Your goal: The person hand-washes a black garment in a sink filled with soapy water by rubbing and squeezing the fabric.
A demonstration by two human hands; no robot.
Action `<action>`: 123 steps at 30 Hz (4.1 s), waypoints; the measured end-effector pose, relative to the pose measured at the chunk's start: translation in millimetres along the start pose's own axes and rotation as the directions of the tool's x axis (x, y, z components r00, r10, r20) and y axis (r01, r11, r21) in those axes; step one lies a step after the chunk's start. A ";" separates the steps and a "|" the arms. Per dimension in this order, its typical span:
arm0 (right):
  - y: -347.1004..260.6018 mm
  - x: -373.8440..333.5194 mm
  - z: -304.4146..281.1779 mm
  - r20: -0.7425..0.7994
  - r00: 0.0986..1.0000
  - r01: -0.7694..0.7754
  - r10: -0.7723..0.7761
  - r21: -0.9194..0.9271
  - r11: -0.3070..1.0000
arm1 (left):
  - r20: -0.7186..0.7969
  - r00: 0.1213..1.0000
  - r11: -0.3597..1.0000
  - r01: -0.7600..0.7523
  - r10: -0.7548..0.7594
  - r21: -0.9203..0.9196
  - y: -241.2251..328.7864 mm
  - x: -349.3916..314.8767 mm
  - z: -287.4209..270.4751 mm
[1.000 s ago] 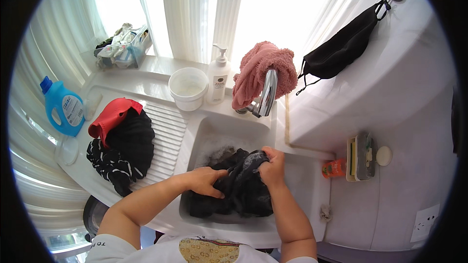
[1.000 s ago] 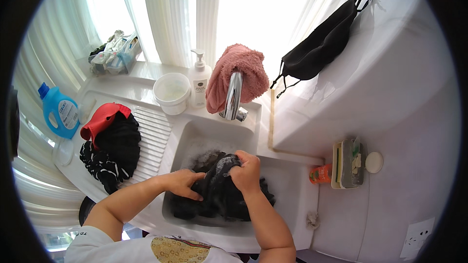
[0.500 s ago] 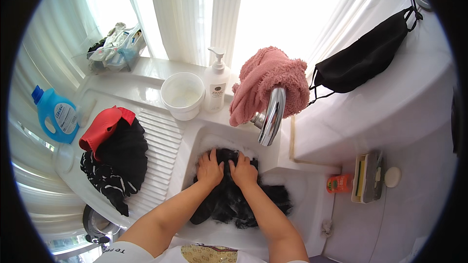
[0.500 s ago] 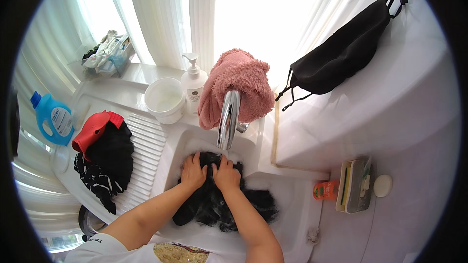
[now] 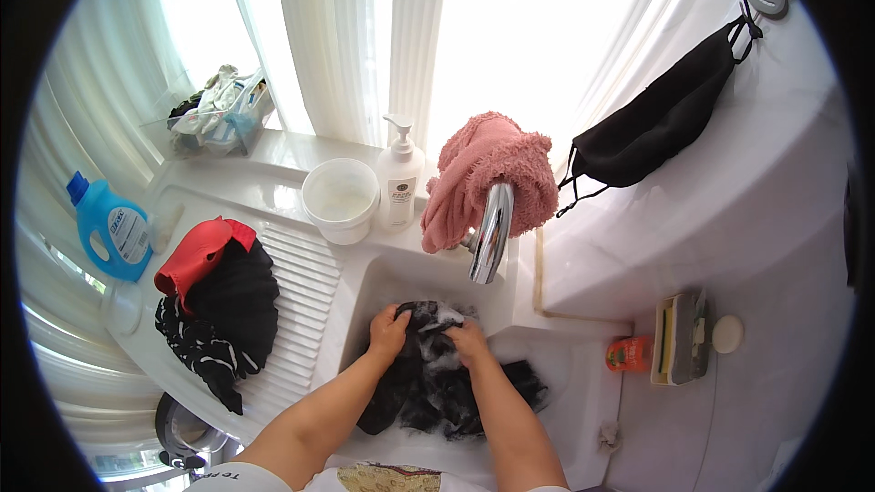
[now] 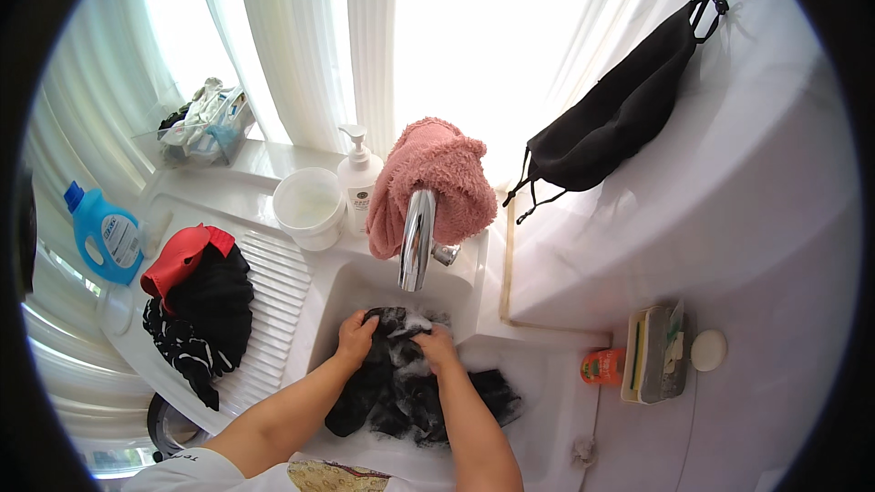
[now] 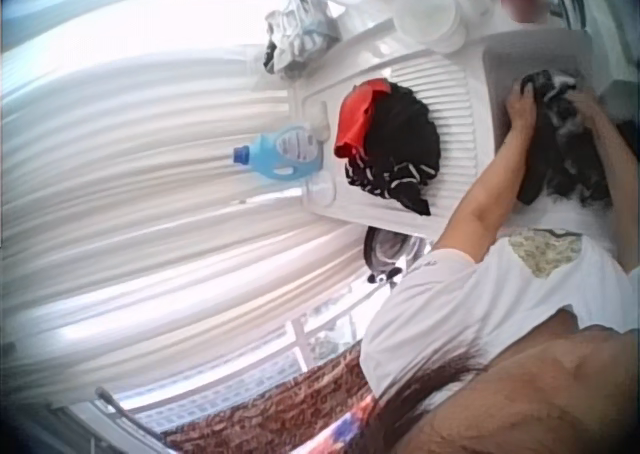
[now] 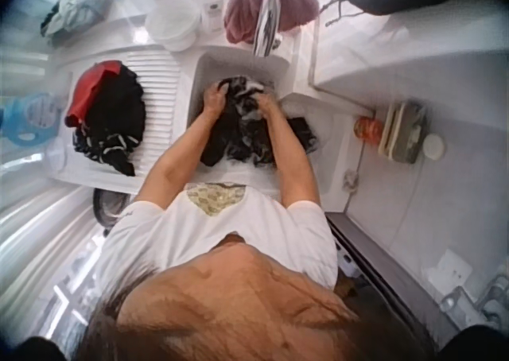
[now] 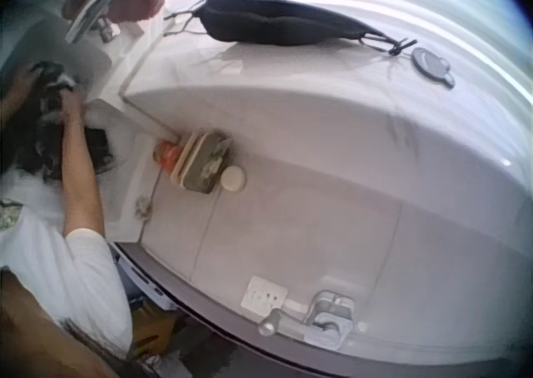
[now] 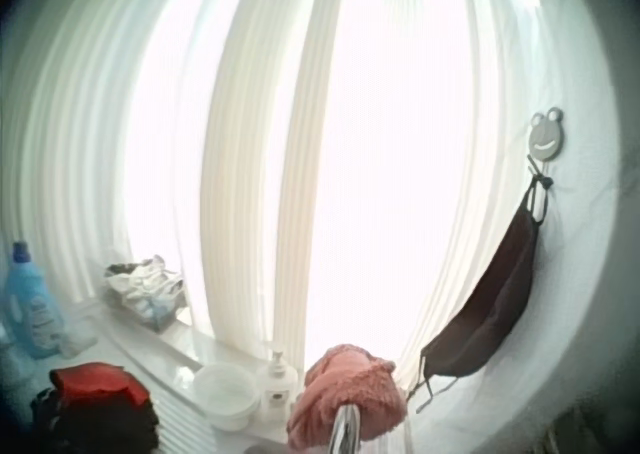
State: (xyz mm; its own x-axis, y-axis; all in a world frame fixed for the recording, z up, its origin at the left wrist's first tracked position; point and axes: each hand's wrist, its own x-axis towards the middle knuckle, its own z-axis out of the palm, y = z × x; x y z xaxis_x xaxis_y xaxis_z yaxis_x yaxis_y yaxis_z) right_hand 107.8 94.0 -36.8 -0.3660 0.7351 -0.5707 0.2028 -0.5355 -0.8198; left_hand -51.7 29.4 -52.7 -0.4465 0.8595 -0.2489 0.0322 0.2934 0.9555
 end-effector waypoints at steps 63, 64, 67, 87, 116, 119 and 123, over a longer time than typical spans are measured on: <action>7.4 -49.6 44.7 -0.415 0.647 0.471 -0.640 -0.442 0.763 | 0.275 0.876 0.663 0.480 -0.396 -0.574 69.9 -45.3 32.1; 11.9 -38.1 39.7 -0.561 0.671 0.374 -0.484 -0.308 0.875 | 0.313 0.822 0.660 0.569 -0.476 -0.490 75.5 -51.5 29.5; -0.9 -86.5 83.9 -0.321 0.473 0.625 -0.820 -0.534 0.569 | 0.414 0.701 0.457 0.701 -0.581 -0.547 56.4 -34.9 3.0; 25.5 -25.0 -25.3 0.038 0.688 0.423 -0.725 -0.832 0.358 | 0.456 0.854 0.575 -0.248 -0.250 0.780 111.3 -66.5 -60.0; -21.5 -15.1 5.4 -0.141 0.653 0.225 -0.744 -0.902 0.368 | 0.100 0.967 0.610 -0.227 0.236 0.760 48.0 -14.9 5.3; 28.1 -0.5 1.5 -0.010 0.752 0.147 -0.659 -0.972 0.183 | 0.202 0.979 0.477 -0.178 0.003 0.860 29.9 -13.1 21.8; 60.5 17.2 -0.4 -0.029 0.933 0.050 -0.359 -0.976 0.211 | 0.383 0.864 0.503 -0.184 -0.327 0.844 -15.8 19.9 28.1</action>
State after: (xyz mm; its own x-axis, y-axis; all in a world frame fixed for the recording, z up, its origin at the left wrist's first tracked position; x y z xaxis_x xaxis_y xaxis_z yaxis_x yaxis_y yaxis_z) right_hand 114.1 74.4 -96.3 -0.3876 0.8901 -0.2399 0.9109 0.3300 -0.2476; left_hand -36.0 53.7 -77.3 -0.0541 0.8072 -0.5878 0.8531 0.3433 0.3928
